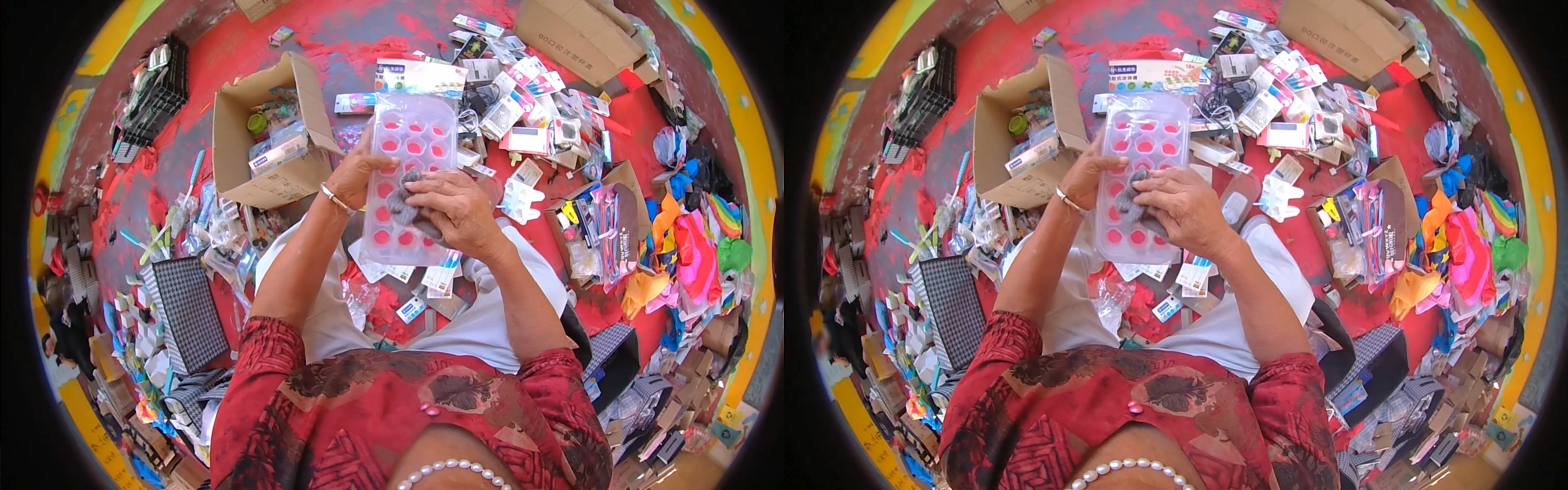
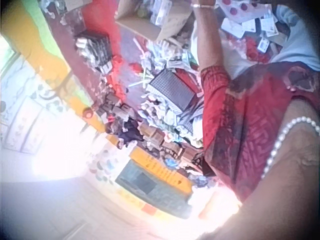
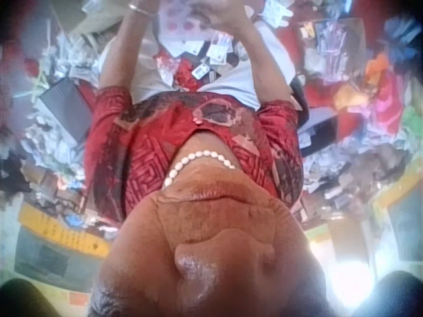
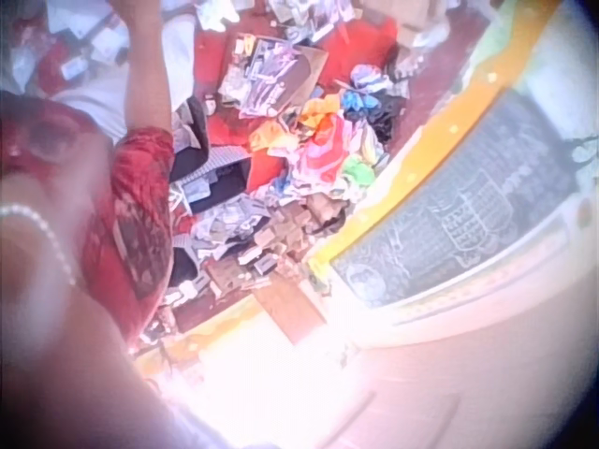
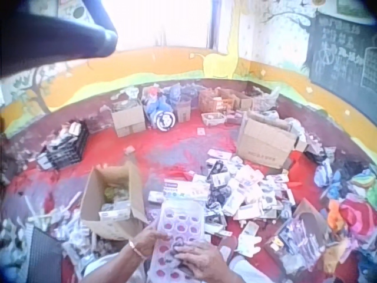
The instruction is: The person sits on the floor and wipes the plastic packaging of small round items with a cloth. They handle several packages, including yellow and red items, wiping each one individually and placing them into a nearby basket.
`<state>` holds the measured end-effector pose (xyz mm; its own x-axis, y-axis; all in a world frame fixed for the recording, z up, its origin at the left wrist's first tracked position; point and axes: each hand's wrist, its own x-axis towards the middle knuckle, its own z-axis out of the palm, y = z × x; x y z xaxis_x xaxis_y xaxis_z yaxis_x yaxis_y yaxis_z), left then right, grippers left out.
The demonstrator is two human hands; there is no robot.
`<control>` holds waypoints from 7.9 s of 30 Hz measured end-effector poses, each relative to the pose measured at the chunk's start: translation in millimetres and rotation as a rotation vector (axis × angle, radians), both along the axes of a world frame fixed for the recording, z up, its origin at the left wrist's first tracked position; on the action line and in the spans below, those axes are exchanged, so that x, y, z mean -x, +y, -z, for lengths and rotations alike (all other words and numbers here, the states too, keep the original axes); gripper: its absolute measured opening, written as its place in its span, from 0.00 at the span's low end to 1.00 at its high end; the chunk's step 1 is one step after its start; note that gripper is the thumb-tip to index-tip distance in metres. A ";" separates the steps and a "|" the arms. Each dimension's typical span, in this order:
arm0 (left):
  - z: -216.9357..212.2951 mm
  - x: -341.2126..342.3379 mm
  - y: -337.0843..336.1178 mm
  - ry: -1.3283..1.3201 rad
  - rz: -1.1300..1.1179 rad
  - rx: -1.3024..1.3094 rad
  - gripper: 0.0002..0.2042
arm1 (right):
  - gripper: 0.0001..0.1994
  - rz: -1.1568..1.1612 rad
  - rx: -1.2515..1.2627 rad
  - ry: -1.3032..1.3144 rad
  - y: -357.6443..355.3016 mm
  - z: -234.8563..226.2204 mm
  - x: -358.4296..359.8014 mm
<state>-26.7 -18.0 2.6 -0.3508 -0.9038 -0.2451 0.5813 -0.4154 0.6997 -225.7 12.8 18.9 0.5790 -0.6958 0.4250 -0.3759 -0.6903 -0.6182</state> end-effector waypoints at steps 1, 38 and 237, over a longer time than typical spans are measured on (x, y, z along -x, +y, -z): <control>-2.0 0.6 1.9 -0.006 0.060 -0.036 0.34 | 0.11 -0.001 0.055 0.030 -3.0 -2.3 -0.5; 31.1 4.7 -8.3 -0.122 -0.067 -0.192 0.21 | 0.06 0.023 0.090 0.087 32.3 3.6 -42.3; 14.1 -48.0 -14.4 0.252 -0.258 -0.044 0.09 | 0.12 0.529 -0.043 0.195 8.0 -80.6 -72.9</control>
<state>21.3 -32.4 -11.5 -0.1665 -0.9611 -0.2206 0.8230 -0.2587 0.5057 -152.8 20.8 99.5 0.2120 -0.9267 0.3103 -0.7736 -0.3531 -0.5261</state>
